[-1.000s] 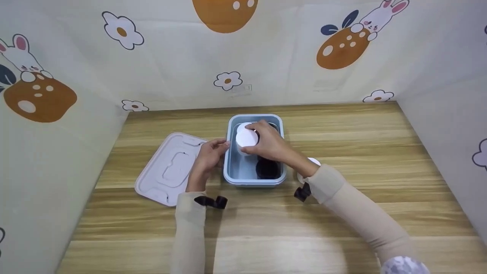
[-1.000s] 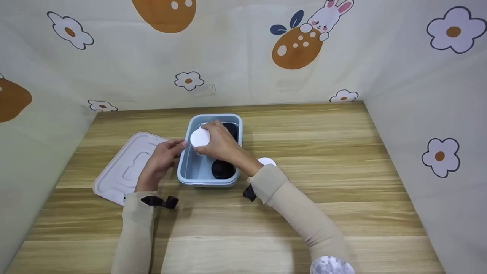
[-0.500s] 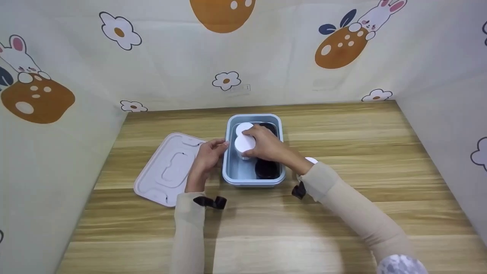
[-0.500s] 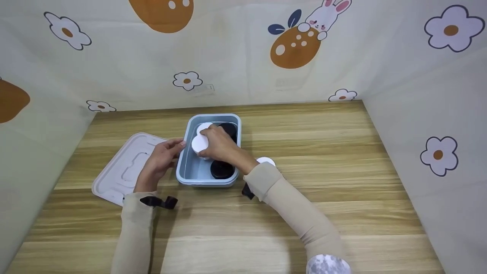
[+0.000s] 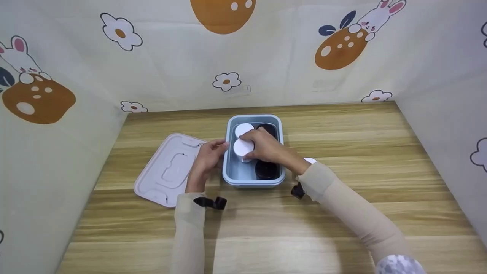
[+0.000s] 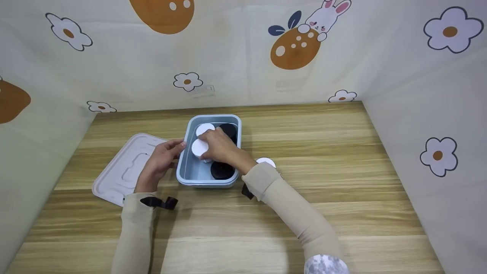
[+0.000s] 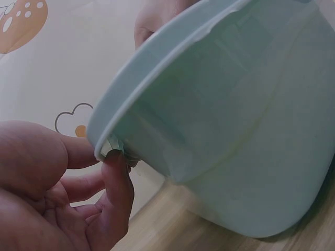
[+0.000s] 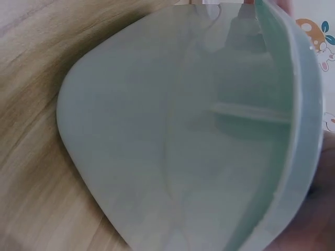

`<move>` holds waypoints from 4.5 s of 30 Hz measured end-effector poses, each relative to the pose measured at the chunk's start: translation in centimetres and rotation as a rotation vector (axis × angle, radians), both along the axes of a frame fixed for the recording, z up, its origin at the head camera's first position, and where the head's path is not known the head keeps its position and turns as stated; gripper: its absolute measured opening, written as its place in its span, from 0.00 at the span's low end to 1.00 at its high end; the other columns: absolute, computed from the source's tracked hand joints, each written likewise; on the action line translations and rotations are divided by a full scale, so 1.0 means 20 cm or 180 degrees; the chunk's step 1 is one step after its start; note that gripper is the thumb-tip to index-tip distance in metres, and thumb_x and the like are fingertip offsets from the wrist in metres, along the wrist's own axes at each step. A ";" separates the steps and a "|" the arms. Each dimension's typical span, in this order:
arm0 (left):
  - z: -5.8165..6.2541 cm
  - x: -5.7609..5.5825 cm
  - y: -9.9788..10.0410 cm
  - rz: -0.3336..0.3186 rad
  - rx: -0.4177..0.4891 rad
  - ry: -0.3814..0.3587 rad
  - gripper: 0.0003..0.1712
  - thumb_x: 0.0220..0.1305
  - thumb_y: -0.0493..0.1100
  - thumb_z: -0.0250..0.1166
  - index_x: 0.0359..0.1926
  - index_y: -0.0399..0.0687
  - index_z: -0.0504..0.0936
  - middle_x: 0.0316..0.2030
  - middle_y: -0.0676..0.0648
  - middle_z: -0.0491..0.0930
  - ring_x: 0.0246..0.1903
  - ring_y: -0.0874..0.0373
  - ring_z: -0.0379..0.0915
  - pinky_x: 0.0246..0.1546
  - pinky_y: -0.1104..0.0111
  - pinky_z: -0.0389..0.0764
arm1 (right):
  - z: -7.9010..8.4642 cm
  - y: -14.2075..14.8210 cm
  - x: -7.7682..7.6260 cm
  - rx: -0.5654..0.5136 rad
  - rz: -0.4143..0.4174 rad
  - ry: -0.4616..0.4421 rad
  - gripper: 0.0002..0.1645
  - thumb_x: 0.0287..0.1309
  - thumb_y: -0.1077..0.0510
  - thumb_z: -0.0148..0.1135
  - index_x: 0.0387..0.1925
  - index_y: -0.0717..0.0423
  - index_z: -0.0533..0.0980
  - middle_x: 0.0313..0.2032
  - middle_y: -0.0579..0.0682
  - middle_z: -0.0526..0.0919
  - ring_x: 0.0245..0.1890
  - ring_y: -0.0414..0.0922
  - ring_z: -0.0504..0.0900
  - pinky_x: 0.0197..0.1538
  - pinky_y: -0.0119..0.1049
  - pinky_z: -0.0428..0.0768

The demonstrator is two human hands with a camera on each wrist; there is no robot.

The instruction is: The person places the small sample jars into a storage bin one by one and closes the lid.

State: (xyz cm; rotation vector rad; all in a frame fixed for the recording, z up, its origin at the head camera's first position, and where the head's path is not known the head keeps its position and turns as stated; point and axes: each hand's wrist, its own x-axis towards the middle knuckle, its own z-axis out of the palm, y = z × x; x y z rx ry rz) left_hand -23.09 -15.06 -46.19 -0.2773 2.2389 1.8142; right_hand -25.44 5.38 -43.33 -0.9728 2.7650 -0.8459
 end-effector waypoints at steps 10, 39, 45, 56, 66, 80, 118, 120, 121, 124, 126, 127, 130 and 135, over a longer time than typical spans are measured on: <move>0.00 0.01 0.00 0.0023 0.0108 -0.0036 0.26 0.72 0.46 0.61 0.66 0.37 0.74 0.49 0.37 0.83 0.36 0.57 0.83 0.35 0.67 0.85 | 0.01 0.03 0.01 -0.0085 -0.0023 -0.0036 0.35 0.47 0.60 0.78 0.60 0.62 0.78 0.58 0.56 0.84 0.54 0.56 0.77 0.59 0.48 0.71; 0.01 0.01 0.00 0.0038 0.0112 -0.0067 0.27 0.73 0.47 0.61 0.66 0.39 0.74 0.54 0.36 0.81 0.36 0.57 0.83 0.32 0.68 0.85 | 0.25 0.26 0.20 -0.1490 -0.0362 -0.0111 0.22 0.56 0.60 0.73 0.53 0.58 0.82 0.55 0.55 0.83 0.59 0.51 0.78 0.58 0.45 0.78; 0.01 0.01 0.00 0.0010 0.0089 -0.0088 0.28 0.72 0.49 0.61 0.67 0.40 0.73 0.54 0.37 0.81 0.38 0.55 0.83 0.31 0.68 0.85 | 0.23 0.33 0.26 -0.1701 -0.0492 -0.0142 0.21 0.57 0.60 0.73 0.53 0.55 0.83 0.55 0.52 0.83 0.59 0.45 0.77 0.60 0.46 0.77; 0.01 0.01 0.01 0.0008 0.0061 -0.0112 0.28 0.72 0.49 0.61 0.67 0.40 0.73 0.56 0.36 0.81 0.37 0.57 0.83 0.30 0.68 0.85 | 0.16 0.52 0.34 -0.1774 -0.0785 -0.0136 0.24 0.54 0.59 0.75 0.55 0.50 0.83 0.53 0.47 0.85 0.56 0.32 0.76 0.63 0.44 0.74; 0.00 0.01 0.01 0.0041 0.0129 -0.0095 0.27 0.72 0.48 0.61 0.66 0.39 0.74 0.53 0.36 0.82 0.37 0.55 0.84 0.32 0.67 0.86 | 0.03 0.65 0.37 -0.1827 -0.0775 -0.0114 0.28 0.51 0.62 0.77 0.55 0.48 0.82 0.55 0.47 0.84 0.58 0.32 0.75 0.61 0.33 0.72; 0.00 0.01 0.02 -0.0002 0.0170 0.0005 0.27 0.73 0.45 0.60 0.66 0.36 0.73 0.47 0.39 0.82 0.36 0.56 0.83 0.35 0.65 0.86 | -0.16 0.81 0.36 -0.1996 -0.0674 -0.0486 0.35 0.49 0.66 0.76 0.61 0.57 0.77 0.63 0.55 0.78 0.62 0.30 0.73 0.64 0.35 0.73; -0.01 0.01 0.02 0.0075 0.0048 -0.0032 0.26 0.72 0.47 0.61 0.66 0.41 0.75 0.53 0.37 0.82 0.38 0.57 0.82 0.37 0.68 0.83 | -0.32 0.89 0.33 -0.1262 -0.0382 -0.1284 0.42 0.46 0.63 0.78 0.63 0.60 0.70 0.56 0.60 0.79 0.53 0.40 0.75 0.59 0.25 0.71; -0.01 0.00 0.01 0.0077 0.0010 -0.0040 0.26 0.72 0.48 0.61 0.66 0.41 0.75 0.54 0.37 0.82 0.41 0.56 0.81 0.40 0.68 0.83 | -0.32 0.88 0.33 -0.1235 -0.0412 -0.1265 0.43 0.46 0.62 0.79 0.64 0.60 0.70 0.56 0.59 0.79 0.53 0.41 0.76 0.59 0.26 0.71; -0.01 0.00 0.01 0.0074 -0.0002 -0.0047 0.26 0.72 0.48 0.61 0.66 0.42 0.75 0.54 0.38 0.81 0.43 0.56 0.81 0.41 0.68 0.83 | -0.32 0.88 0.33 -0.1218 -0.0430 -0.1254 0.43 0.45 0.61 0.79 0.64 0.60 0.70 0.55 0.59 0.79 0.53 0.41 0.76 0.59 0.26 0.72; -0.01 0.00 0.01 0.0070 -0.0019 -0.0057 0.26 0.73 0.48 0.61 0.66 0.42 0.75 0.53 0.39 0.81 0.44 0.56 0.80 0.42 0.68 0.82 | -0.31 0.88 0.33 -0.1175 -0.0489 -0.1223 0.43 0.46 0.60 0.80 0.65 0.59 0.71 0.55 0.59 0.80 0.52 0.42 0.76 0.58 0.27 0.73; -0.01 0.00 0.01 0.0070 -0.0008 -0.0059 0.26 0.73 0.48 0.61 0.66 0.42 0.75 0.52 0.39 0.81 0.43 0.56 0.80 0.41 0.68 0.82 | -0.31 0.88 0.33 -0.1183 -0.0523 -0.1205 0.44 0.46 0.60 0.79 0.65 0.59 0.71 0.56 0.60 0.80 0.52 0.43 0.76 0.57 0.27 0.73; -0.01 0.00 0.01 0.0071 0.0002 -0.0055 0.26 0.73 0.47 0.61 0.66 0.41 0.75 0.52 0.39 0.82 0.41 0.57 0.80 0.40 0.68 0.82 | -0.31 0.87 0.33 -0.1201 -0.0527 -0.1192 0.44 0.47 0.61 0.79 0.66 0.60 0.70 0.56 0.60 0.79 0.53 0.43 0.76 0.57 0.26 0.73; -0.01 0.01 0.01 0.0071 0.0086 -0.0033 0.26 0.73 0.46 0.61 0.66 0.39 0.74 0.51 0.38 0.82 0.39 0.58 0.81 0.40 0.68 0.84 | -0.30 0.86 0.33 -0.1307 -0.0579 -0.1158 0.44 0.47 0.62 0.78 0.67 0.61 0.69 0.58 0.61 0.78 0.53 0.42 0.76 0.57 0.25 0.73; -0.01 0.01 0.01 0.0079 0.0142 0.0007 0.26 0.73 0.44 0.61 0.66 0.36 0.73 0.53 0.36 0.81 0.38 0.59 0.80 0.42 0.67 0.84 | -0.27 0.84 0.34 -0.1500 -0.0788 -0.1170 0.46 0.49 0.63 0.78 0.69 0.62 0.67 0.60 0.63 0.76 0.51 0.42 0.77 0.52 0.24 0.76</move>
